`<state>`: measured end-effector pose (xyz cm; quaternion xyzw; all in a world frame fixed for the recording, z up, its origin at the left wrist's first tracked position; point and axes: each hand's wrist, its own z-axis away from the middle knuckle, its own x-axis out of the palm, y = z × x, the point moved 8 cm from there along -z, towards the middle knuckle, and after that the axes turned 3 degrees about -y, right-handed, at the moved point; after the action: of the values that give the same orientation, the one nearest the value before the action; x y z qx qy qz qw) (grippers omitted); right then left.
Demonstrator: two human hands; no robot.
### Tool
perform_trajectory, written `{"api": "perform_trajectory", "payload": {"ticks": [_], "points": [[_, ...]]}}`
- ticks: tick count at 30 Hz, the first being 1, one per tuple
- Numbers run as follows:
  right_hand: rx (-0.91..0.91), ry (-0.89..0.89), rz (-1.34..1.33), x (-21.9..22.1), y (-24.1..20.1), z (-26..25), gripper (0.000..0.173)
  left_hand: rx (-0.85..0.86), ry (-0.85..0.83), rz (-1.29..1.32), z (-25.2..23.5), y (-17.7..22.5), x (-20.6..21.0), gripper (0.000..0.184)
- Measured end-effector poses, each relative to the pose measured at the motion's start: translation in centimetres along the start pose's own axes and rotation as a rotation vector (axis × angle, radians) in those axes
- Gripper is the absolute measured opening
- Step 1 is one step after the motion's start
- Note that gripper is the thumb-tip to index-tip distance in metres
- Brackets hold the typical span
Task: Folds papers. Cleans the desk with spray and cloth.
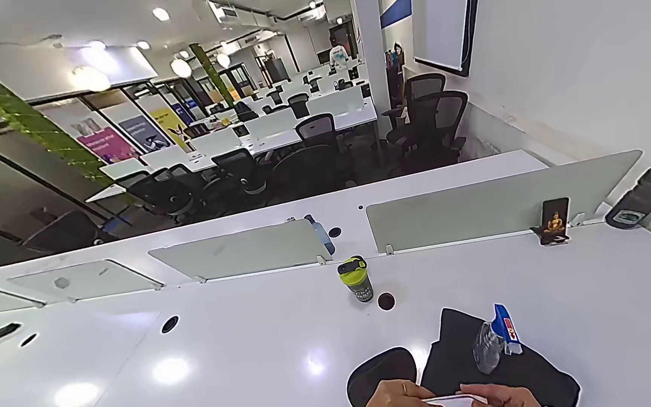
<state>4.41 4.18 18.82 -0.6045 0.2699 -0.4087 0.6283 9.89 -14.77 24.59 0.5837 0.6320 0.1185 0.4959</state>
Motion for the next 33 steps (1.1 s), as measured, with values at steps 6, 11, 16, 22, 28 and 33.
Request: {"api": "perform_trajectory", "payload": {"ticks": [6, 11, 16, 22, 28, 33], "points": [[-0.143, 0.074, -0.028, -0.1, 0.0, 0.1, 0.028, -0.087, -0.070, 0.297, 0.6, -2.1, 0.3, 0.031], [-0.186, 0.076, -0.041, -0.1, 0.2, 0.0, 0.032, -0.330, 0.010, 0.400, 1.2, -3.6, 0.6, 0.040], [-0.187, 0.072, -0.023, -0.1, 0.1, 0.2, 0.030, -0.441, 0.008, 0.372, 1.2, -3.8, 0.6, 0.026], [-0.202, -0.064, -0.049, 0.2, 0.5, 0.3, 0.029, -0.402, 0.036, 0.218, 0.9, -3.5, 0.4, 0.020], [-0.173, -0.016, 0.169, 0.2, -0.2, 0.4, 0.020, -0.281, 0.032, 0.148, 0.3, -2.6, 0.9, 0.019], [-0.419, -0.013, 0.403, 0.0, -1.5, 0.4, 0.019, -0.213, 0.029, 0.196, 0.2, -2.4, 1.1, 0.017]]}}
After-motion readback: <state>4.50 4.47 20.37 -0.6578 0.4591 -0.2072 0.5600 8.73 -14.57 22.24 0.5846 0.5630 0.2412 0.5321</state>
